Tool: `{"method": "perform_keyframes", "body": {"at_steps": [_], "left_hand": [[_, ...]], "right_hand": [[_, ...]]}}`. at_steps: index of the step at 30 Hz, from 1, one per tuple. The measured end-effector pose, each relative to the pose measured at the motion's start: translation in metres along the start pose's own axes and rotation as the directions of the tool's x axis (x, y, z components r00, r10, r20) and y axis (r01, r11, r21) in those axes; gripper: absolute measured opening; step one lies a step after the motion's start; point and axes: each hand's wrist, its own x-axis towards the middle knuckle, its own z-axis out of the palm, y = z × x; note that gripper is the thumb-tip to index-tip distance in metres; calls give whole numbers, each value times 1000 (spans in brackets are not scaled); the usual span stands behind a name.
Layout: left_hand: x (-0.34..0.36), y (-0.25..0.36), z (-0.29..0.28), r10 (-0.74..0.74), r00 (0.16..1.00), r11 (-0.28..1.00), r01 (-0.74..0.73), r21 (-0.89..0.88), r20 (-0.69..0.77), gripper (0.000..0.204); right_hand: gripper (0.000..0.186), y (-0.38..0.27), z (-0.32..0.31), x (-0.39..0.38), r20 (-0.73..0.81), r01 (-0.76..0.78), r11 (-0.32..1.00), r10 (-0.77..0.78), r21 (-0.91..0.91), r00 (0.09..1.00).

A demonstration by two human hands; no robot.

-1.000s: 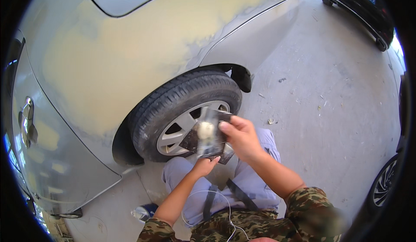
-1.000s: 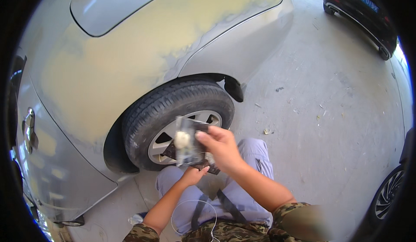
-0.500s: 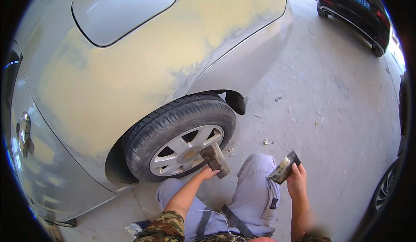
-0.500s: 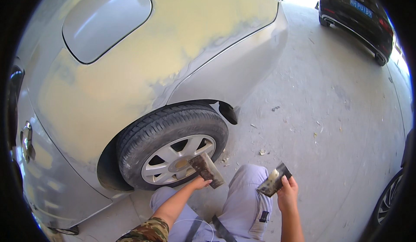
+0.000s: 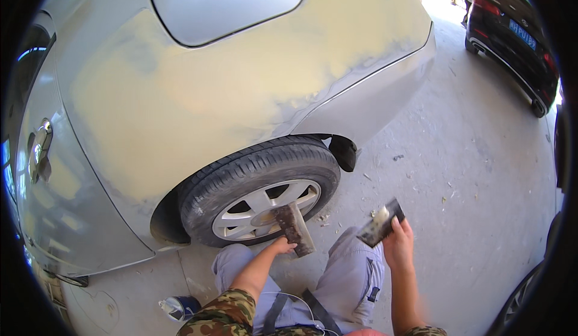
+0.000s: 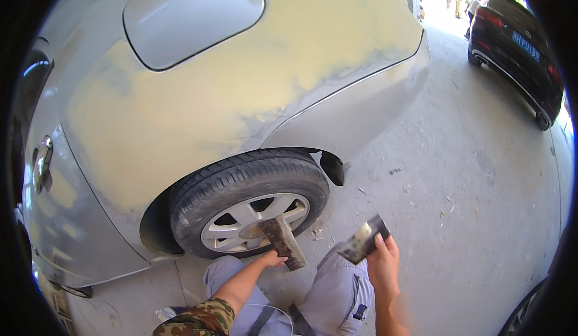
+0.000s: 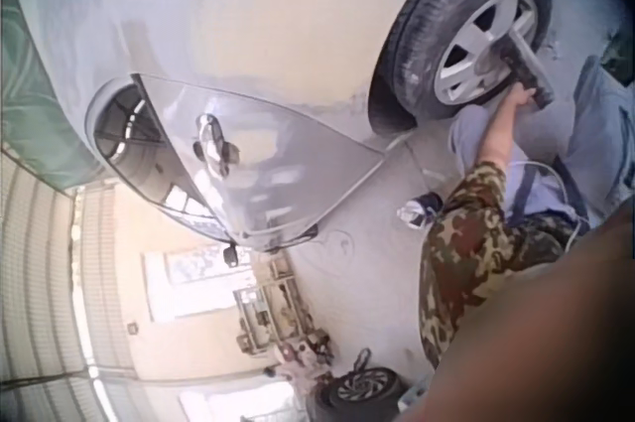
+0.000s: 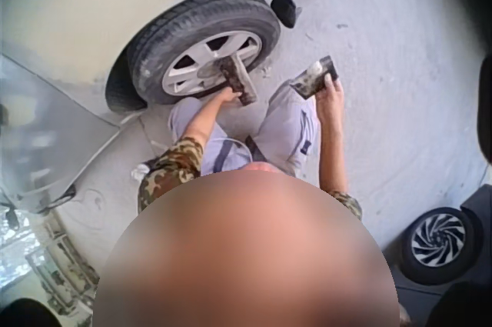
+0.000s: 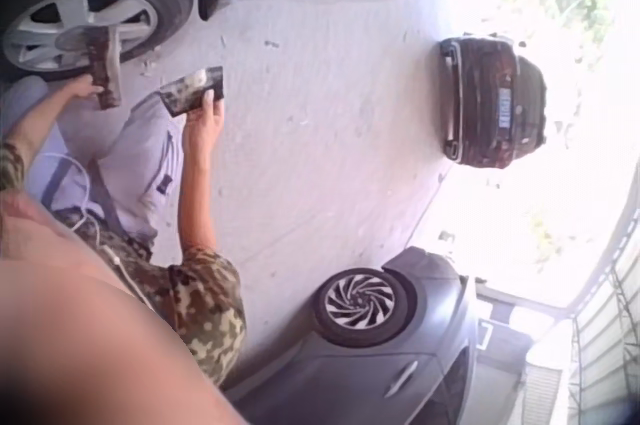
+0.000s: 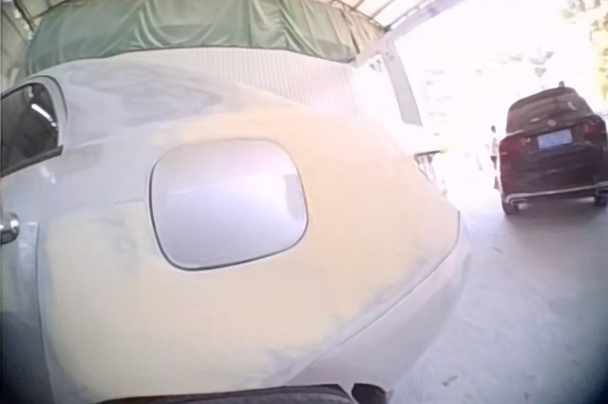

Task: The person applies body filler to a car's rear quarter panel using a spreader, then smooths the surface with a sanding block and a long sanding board. The person repeatedly applies filler and sands the area around the wheel arch.

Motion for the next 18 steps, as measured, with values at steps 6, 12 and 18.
{"method": "perform_keyframes", "body": {"at_steps": [6,12,18], "left_hand": [[-49,-2,-29,368,926,824,-283,491,-83,42],[-178,7,-85,412,785,880,-211,426,-462,45],[-241,-39,-85,310,745,951,-236,200,-591,31]], "right_hand": [[27,-82,147,71,290,465,804,-375,-371,881],[35,-122,303,125,689,909,-346,-718,-234,-96],[27,-78,340,161,679,793,-573,-668,-209,-304]]}}
